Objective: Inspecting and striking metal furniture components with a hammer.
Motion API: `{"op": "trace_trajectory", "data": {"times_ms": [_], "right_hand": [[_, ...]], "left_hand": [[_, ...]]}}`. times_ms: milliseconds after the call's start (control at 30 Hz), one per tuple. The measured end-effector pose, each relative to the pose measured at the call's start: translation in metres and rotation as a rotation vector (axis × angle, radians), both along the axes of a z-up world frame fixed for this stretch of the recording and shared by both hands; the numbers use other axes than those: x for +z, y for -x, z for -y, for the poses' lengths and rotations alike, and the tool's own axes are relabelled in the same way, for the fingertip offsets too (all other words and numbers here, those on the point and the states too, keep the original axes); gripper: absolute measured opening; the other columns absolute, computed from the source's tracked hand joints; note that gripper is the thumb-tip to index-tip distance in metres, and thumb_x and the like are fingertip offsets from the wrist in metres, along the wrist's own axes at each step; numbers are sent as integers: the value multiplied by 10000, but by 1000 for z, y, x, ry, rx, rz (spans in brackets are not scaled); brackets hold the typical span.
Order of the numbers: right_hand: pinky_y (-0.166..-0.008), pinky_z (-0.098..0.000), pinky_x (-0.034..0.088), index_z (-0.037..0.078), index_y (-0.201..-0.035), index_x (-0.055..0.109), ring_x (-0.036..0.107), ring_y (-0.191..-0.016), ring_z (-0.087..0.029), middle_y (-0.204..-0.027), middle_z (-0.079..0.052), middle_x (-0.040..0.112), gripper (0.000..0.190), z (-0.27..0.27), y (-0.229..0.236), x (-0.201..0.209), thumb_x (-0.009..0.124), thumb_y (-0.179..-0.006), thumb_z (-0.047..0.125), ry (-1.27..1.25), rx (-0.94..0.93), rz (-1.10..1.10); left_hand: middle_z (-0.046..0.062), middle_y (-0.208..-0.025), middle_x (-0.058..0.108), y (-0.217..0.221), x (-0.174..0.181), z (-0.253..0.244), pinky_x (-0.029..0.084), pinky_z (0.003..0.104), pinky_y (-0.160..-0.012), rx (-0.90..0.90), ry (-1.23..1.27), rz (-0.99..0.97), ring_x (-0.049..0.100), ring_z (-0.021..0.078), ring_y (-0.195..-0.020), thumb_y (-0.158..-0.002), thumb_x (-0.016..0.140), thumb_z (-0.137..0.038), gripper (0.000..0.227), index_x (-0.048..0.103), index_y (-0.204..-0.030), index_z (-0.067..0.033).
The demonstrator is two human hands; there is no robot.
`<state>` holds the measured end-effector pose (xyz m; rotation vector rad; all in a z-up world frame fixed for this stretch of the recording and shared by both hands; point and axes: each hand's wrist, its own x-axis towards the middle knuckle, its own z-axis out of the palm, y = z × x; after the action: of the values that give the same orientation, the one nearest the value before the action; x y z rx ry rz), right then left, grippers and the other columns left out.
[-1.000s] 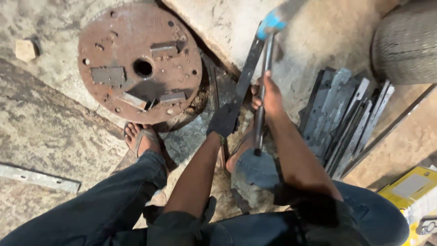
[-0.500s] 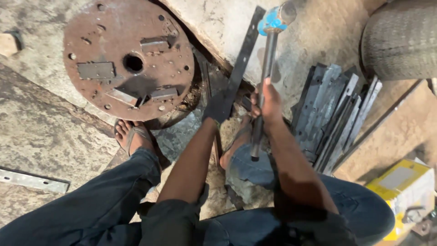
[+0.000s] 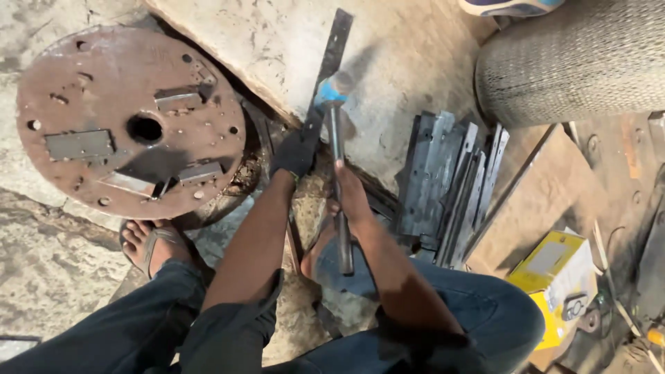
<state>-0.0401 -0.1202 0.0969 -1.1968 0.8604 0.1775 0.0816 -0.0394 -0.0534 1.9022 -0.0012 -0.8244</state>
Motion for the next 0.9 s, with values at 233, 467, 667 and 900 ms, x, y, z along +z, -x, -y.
{"op": "trace_trajectory", "data": {"times_ms": [233, 467, 667, 900], "right_hand": [[-446, -311, 419, 46, -915, 600, 520, -477, -140, -648, -30, 561, 494, 12, -14, 6, 556, -1026, 526, 492, 40, -88], [-633, -439, 561, -5, -1021, 630, 747, -690, -293, -763, -173, 725, 495, 90, -27, -44, 632, -988, 489, 1026, 200, -277], [-800, -556, 528, 25, -1108, 642, 682, -918, -481, -957, -261, 715, 415, 100, -27, -38, 646, -993, 424, 1403, 343, -448], [-949, -436, 567, 53, -1244, 631, 694, -1068, -291, -1267, -142, 697, 333, 80, -6, -19, 557, -971, 230, 511, -200, 238]], "left_hand": [[250, -1032, 775, 2, 76, -19, 553, 504, -883, -16, 37, -240, 758, 383, -999, -929, 375, -712, 753, 695, -1149, -67], [228, -1016, 700, 26, 17, -16, 496, 507, -751, 96, 142, 172, 656, 410, -923, -996, 421, -693, 720, 684, -1222, -62], [165, -756, 717, 40, 49, -38, 548, 450, -676, -48, 110, -121, 744, 287, -691, -986, 418, -644, 692, 693, -986, -9], [83, -636, 637, 86, 21, -48, 478, 337, -492, -104, 415, -376, 613, 169, -528, -998, 559, -533, 525, 696, -912, -33]]}}
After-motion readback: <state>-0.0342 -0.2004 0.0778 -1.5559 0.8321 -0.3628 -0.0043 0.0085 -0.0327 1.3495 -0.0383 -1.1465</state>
